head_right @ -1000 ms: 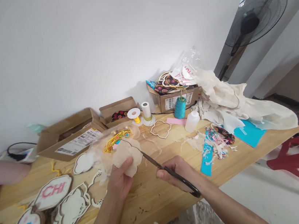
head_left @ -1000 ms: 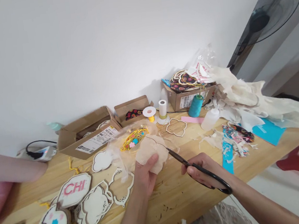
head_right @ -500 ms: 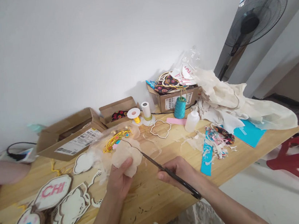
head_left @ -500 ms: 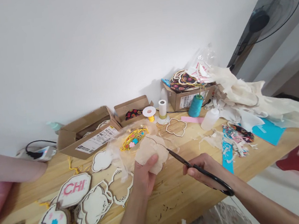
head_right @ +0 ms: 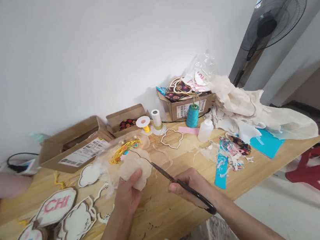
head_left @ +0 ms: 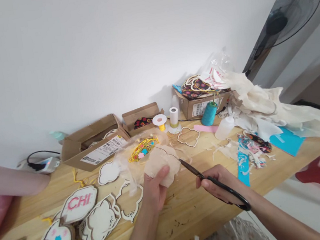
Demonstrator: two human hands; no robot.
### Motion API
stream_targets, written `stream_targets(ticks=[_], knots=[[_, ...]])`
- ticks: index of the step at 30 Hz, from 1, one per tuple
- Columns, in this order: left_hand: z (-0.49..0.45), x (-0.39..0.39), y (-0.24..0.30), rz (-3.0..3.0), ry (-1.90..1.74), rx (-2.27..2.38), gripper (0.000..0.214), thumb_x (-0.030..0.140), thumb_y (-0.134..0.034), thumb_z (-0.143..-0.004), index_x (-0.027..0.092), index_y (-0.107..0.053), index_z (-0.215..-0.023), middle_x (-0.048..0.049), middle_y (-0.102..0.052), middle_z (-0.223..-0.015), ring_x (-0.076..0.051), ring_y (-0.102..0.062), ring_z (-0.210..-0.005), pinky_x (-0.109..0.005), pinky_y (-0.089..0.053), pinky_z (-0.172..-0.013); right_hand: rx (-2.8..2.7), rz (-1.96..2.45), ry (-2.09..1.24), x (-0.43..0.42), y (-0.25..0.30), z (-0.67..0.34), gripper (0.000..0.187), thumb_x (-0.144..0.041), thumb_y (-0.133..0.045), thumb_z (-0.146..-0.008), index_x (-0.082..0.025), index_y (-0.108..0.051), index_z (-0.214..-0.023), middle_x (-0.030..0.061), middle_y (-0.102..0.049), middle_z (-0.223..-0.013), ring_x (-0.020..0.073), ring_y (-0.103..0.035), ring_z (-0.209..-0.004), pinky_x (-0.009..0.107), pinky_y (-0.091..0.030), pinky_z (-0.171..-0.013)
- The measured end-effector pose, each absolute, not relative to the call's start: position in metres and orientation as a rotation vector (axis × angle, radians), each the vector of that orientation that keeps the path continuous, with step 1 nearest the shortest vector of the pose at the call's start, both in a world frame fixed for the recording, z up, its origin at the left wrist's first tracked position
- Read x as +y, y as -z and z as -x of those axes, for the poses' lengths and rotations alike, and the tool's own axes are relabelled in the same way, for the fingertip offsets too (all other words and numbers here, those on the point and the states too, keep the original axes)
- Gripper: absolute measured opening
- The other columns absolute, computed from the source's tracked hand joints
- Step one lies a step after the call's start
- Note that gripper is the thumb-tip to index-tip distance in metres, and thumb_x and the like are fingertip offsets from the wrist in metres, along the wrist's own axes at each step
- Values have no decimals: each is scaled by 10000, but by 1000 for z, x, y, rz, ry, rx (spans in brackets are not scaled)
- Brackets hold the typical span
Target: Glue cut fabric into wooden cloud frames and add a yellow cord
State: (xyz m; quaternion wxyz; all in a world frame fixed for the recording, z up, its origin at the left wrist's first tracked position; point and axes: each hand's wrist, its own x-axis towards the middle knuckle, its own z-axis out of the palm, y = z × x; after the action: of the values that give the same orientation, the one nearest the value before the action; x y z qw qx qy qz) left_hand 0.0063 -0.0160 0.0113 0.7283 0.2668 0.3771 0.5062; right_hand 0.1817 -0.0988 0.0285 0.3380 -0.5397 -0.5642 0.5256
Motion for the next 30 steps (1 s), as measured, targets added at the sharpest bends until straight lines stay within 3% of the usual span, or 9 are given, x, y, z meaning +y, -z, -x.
stream_targets(ticks=[5, 15, 23, 30], knots=[[-6, -16, -11, -585, -1111, 834, 436, 168, -766, -558, 207, -648, -976, -11, -709, -850, -126, -653, -751, -181, -510, -651, -1436, 1390, -1394, -98, -32, -179, 581, -697, -389, -727, -139, -509, -616, -73, -214, -462, 47, -188, -414, 216, -118, -389], [-5, -17, -13, -610, -1100, 867, 454, 174, -761, -558, 208, -644, -995, -16, -713, -857, -145, -656, -766, -196, -513, -669, -1504, 1414, -1331, -97, -26, -182, 457, -569, -495, -751, -136, -517, -606, -59, -259, -509, 47, -214, -458, 208, -161, -416], [-5, -18, -14, -591, -1093, 855, 464, 171, -769, -542, 211, -644, -987, 14, -691, -731, -97, -610, -571, -156, -463, -474, -1576, 1514, -1221, -99, -22, -182, 375, -471, -490, -784, -137, -552, -624, -54, -301, -513, 55, -250, -473, 196, -203, -431], [-6, -18, -12, -565, -1085, 849, 474, 179, -768, -535, 210, -639, -991, 0, -706, -797, -128, -641, -682, -180, -494, -566, -1584, 1494, -1183, -99, -21, -179, 380, -479, -491, -774, -130, -572, -646, -48, -322, -519, 63, -277, -487, 195, -214, -440]])
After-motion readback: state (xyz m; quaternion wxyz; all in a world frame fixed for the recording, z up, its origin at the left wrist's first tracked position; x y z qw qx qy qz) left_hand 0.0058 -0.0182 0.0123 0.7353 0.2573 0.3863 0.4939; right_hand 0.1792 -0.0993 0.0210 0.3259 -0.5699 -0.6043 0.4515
